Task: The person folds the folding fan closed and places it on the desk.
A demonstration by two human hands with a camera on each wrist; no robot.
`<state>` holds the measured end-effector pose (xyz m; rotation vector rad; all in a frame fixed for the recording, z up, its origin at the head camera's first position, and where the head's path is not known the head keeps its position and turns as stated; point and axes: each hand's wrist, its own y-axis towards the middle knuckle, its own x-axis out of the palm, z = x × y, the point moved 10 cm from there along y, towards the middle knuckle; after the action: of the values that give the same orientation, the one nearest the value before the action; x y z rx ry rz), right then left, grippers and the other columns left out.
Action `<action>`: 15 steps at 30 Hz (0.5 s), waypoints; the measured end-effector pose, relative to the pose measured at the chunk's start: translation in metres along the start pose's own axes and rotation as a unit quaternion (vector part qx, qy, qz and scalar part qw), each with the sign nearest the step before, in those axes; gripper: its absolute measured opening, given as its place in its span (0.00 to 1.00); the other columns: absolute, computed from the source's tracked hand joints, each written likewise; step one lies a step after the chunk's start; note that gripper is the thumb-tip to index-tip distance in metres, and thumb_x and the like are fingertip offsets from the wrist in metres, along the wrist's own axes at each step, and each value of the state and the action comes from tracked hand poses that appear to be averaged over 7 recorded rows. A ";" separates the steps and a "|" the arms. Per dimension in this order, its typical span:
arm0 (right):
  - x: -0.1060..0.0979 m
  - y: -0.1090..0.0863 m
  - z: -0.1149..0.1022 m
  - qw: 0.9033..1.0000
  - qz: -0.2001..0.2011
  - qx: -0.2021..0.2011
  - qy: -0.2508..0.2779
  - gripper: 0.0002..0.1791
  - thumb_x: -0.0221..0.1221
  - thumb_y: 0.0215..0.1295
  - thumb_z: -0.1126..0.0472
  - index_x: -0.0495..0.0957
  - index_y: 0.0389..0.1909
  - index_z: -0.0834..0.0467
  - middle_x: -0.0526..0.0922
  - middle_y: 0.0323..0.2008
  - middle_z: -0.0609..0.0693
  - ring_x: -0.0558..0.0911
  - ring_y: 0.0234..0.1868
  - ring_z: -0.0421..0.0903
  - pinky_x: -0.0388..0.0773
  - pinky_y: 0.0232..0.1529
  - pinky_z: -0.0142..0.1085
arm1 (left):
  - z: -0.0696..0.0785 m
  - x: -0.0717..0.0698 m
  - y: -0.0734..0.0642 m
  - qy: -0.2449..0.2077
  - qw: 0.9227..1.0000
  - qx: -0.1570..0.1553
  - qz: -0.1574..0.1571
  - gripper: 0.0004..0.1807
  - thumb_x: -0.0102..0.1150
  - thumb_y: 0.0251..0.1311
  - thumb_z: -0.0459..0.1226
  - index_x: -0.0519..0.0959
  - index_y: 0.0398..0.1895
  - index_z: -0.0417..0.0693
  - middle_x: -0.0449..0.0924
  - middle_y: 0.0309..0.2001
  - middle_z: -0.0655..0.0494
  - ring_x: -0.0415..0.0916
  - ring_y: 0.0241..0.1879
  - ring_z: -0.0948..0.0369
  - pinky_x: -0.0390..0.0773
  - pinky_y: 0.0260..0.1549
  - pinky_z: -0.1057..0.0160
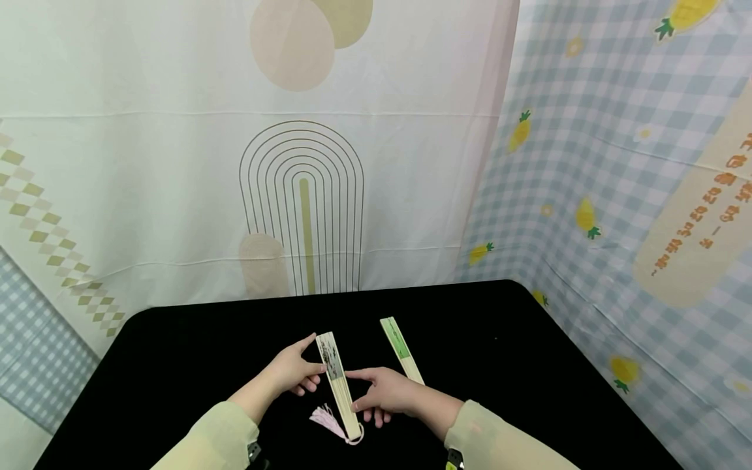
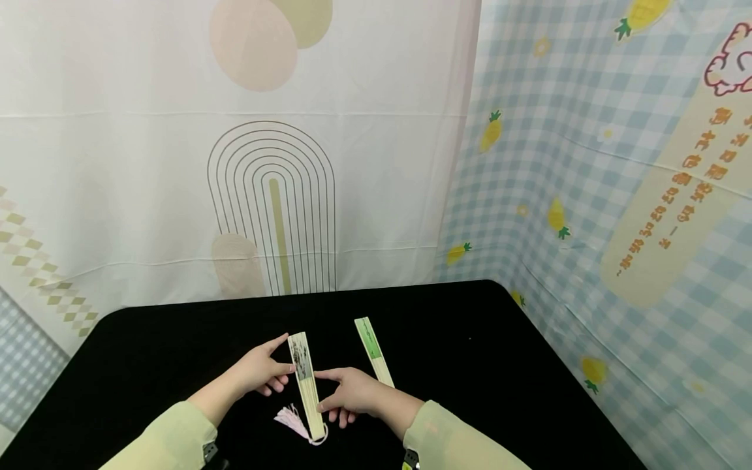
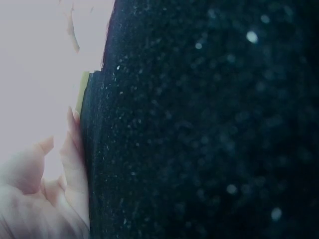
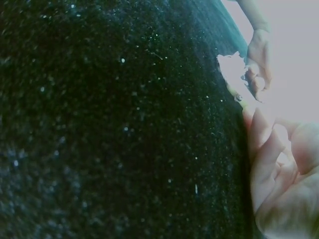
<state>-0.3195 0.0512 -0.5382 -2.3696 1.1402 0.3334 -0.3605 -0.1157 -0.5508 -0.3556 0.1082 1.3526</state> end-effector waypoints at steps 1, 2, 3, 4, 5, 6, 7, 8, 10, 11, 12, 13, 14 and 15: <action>0.000 0.000 0.000 1.000 0.000 0.000 0.000 0.34 0.68 0.60 0.64 0.72 0.69 0.50 0.81 0.15 0.53 0.74 0.08 0.40 0.69 0.07 0.27 | 0.000 0.000 0.000 0.000 1.000 0.000 0.000 0.48 0.67 0.61 0.33 0.49 0.79 0.45 0.80 0.19 0.50 0.78 0.15 0.60 0.75 0.12 0.65; 0.001 0.000 0.000 1.000 -0.001 0.001 0.001 0.34 0.68 0.60 0.64 0.72 0.69 0.50 0.81 0.15 0.53 0.75 0.08 0.40 0.69 0.07 0.27 | 0.000 0.000 -0.001 0.000 1.000 -0.001 0.000 0.48 0.67 0.61 0.33 0.49 0.79 0.45 0.80 0.19 0.50 0.78 0.15 0.61 0.75 0.12 0.65; 0.001 0.000 0.000 1.000 -0.002 0.002 0.001 0.34 0.68 0.60 0.64 0.72 0.69 0.50 0.81 0.15 0.53 0.75 0.08 0.40 0.69 0.07 0.27 | -0.001 0.000 -0.001 0.000 1.000 -0.001 0.000 0.48 0.67 0.61 0.33 0.49 0.79 0.45 0.80 0.19 0.50 0.78 0.15 0.60 0.76 0.12 0.65; 0.001 0.000 0.000 1.000 -0.002 0.002 0.001 0.34 0.68 0.60 0.64 0.72 0.69 0.50 0.81 0.15 0.53 0.75 0.09 0.40 0.69 0.07 0.28 | -0.001 0.000 -0.001 0.001 1.000 -0.002 -0.001 0.48 0.67 0.61 0.33 0.49 0.79 0.45 0.80 0.19 0.50 0.78 0.15 0.61 0.76 0.12 0.65; 0.001 0.001 0.001 1.000 -0.003 0.003 0.000 0.34 0.68 0.60 0.64 0.72 0.69 0.50 0.81 0.15 0.53 0.75 0.09 0.40 0.69 0.07 0.28 | -0.001 -0.001 -0.001 0.001 1.000 -0.002 -0.001 0.48 0.66 0.61 0.33 0.49 0.79 0.44 0.80 0.19 0.50 0.78 0.15 0.61 0.76 0.12 0.65; 0.001 0.001 0.000 1.000 -0.003 0.003 -0.001 0.34 0.68 0.60 0.64 0.71 0.69 0.49 0.81 0.15 0.53 0.75 0.09 0.40 0.69 0.07 0.27 | -0.002 -0.001 -0.001 0.001 1.000 -0.002 -0.001 0.48 0.66 0.61 0.33 0.49 0.79 0.44 0.80 0.19 0.50 0.78 0.15 0.61 0.76 0.13 0.65; 0.001 0.001 0.000 1.000 -0.002 0.003 -0.001 0.34 0.68 0.60 0.63 0.71 0.69 0.49 0.81 0.15 0.53 0.76 0.09 0.40 0.69 0.07 0.27 | -0.002 -0.001 0.000 0.001 1.000 -0.002 -0.002 0.48 0.66 0.61 0.33 0.49 0.79 0.44 0.80 0.19 0.50 0.78 0.15 0.61 0.76 0.13 0.65; 0.001 0.000 -0.001 1.000 -0.002 0.003 0.000 0.34 0.68 0.60 0.63 0.71 0.69 0.50 0.81 0.16 0.54 0.76 0.09 0.41 0.69 0.07 0.27 | -0.002 -0.001 -0.001 0.001 1.000 -0.001 -0.002 0.48 0.66 0.61 0.33 0.48 0.80 0.45 0.80 0.19 0.50 0.78 0.15 0.61 0.76 0.13 0.65; 0.001 0.000 -0.001 1.000 -0.001 0.003 0.000 0.35 0.68 0.60 0.63 0.71 0.69 0.50 0.82 0.16 0.54 0.76 0.10 0.41 0.69 0.07 0.27 | -0.002 -0.001 -0.001 0.001 1.000 0.000 -0.004 0.48 0.66 0.62 0.34 0.48 0.80 0.45 0.80 0.20 0.50 0.78 0.15 0.60 0.77 0.13 0.64; 0.001 0.000 -0.002 1.000 -0.001 0.003 0.001 0.35 0.68 0.60 0.63 0.71 0.69 0.51 0.82 0.16 0.54 0.76 0.10 0.41 0.69 0.08 0.27 | -0.003 -0.001 -0.001 -0.001 1.000 0.000 -0.004 0.48 0.66 0.62 0.34 0.48 0.80 0.44 0.80 0.20 0.50 0.78 0.15 0.60 0.77 0.13 0.64; 0.001 -0.001 -0.002 1.000 -0.001 0.004 0.003 0.35 0.68 0.60 0.63 0.71 0.69 0.51 0.82 0.17 0.54 0.77 0.10 0.41 0.69 0.08 0.27 | -0.003 -0.001 -0.001 -0.003 1.000 -0.001 -0.005 0.48 0.66 0.62 0.34 0.47 0.80 0.44 0.80 0.20 0.50 0.78 0.15 0.60 0.77 0.13 0.64; 0.001 -0.001 -0.002 1.000 0.000 0.003 0.005 0.35 0.68 0.60 0.63 0.70 0.69 0.52 0.82 0.17 0.54 0.77 0.10 0.41 0.69 0.08 0.28 | -0.004 -0.001 -0.001 -0.006 1.000 -0.001 -0.005 0.48 0.65 0.63 0.35 0.47 0.80 0.44 0.81 0.20 0.50 0.78 0.15 0.60 0.77 0.13 0.64; 0.001 -0.002 -0.002 1.000 0.000 0.002 0.006 0.35 0.68 0.60 0.63 0.70 0.69 0.52 0.82 0.18 0.54 0.77 0.11 0.41 0.70 0.08 0.28 | -0.005 -0.001 -0.001 -0.010 1.000 -0.001 -0.006 0.48 0.64 0.63 0.35 0.46 0.80 0.43 0.81 0.20 0.50 0.78 0.16 0.60 0.78 0.13 0.64; 0.001 -0.002 -0.002 1.000 0.002 0.001 0.008 0.35 0.68 0.60 0.63 0.70 0.69 0.53 0.83 0.18 0.54 0.77 0.11 0.41 0.70 0.09 0.28 | -0.006 -0.001 -0.001 -0.015 1.000 -0.001 -0.005 0.48 0.64 0.64 0.36 0.45 0.80 0.43 0.81 0.21 0.49 0.79 0.16 0.60 0.78 0.14 0.63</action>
<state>-0.3175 0.0509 -0.5364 -2.3723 1.1526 0.3153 -0.3587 -0.1188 -0.5554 -0.3384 0.0799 1.3470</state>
